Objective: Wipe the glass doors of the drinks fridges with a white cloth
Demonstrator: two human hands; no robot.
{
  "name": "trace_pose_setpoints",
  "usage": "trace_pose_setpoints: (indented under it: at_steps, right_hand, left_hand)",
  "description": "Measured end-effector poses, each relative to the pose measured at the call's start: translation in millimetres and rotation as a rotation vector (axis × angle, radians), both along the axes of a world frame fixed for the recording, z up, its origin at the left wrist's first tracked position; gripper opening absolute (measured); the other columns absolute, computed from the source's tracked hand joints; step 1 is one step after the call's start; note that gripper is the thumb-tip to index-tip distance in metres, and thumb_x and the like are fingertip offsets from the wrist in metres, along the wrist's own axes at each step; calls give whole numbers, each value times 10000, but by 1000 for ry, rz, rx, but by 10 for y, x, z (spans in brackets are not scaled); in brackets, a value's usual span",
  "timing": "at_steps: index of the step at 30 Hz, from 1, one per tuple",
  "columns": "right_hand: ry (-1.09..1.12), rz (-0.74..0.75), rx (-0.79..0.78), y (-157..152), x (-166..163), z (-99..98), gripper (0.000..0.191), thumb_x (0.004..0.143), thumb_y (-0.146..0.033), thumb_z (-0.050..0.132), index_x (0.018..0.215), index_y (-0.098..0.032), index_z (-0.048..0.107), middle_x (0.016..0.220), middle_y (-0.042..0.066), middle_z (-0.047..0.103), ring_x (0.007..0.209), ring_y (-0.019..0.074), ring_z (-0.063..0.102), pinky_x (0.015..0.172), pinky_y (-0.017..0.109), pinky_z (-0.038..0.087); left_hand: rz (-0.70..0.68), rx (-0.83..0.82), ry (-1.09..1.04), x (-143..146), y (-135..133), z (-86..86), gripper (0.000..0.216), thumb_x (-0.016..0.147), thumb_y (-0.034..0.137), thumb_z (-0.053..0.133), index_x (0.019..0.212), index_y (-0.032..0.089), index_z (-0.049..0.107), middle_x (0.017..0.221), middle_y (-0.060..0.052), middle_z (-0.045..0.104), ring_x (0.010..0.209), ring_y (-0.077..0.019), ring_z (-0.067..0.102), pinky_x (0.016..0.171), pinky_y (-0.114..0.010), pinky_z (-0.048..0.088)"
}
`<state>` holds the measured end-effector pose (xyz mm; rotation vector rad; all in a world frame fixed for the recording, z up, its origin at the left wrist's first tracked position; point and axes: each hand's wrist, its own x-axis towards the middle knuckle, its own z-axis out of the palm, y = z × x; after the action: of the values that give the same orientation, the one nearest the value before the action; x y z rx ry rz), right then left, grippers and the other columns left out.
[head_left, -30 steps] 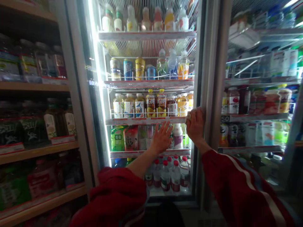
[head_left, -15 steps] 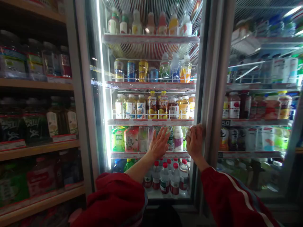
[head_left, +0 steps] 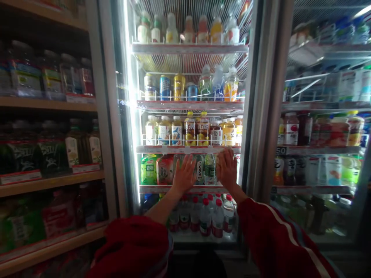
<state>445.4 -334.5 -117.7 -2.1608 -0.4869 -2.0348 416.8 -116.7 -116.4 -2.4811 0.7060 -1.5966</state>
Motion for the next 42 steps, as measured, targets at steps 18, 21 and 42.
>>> trace_pose_setpoints:
  at_steps: [18, 21, 42]
  right_hand:
    - [21, 39, -64, 438, 7, 218, 499, 887, -212, 410, 1384, -195, 379, 1507, 122, 274, 1419, 250, 145, 1100, 526, 211]
    - [1, 68, -135, 606, -4, 201, 486, 884, -193, 417, 1370, -185, 399, 1487, 130, 315, 1425, 242, 114, 1102, 512, 221]
    - [42, 209, -401, 1400, -38, 70, 478, 860, -165, 474, 1335, -217, 454, 1447, 90, 401, 1414, 228, 175, 1124, 489, 207]
  left_hand:
    - [89, -109, -58, -50, 684, 27, 631, 814, 302, 511, 1387, 112, 328, 1480, -166, 309, 1402, -278, 199, 1110, -543, 195]
    - [95, -114, -63, -50, 716, 7, 619, 817, 296, 504, 1381, 104, 336, 1476, -172, 315, 1399, -282, 208, 1111, -545, 193]
    - [145, -157, -21, -189, 1062, -104, 592, 857, 306, 458, 1408, 147, 309, 1474, -152, 327, 1400, -276, 205, 1105, -551, 211]
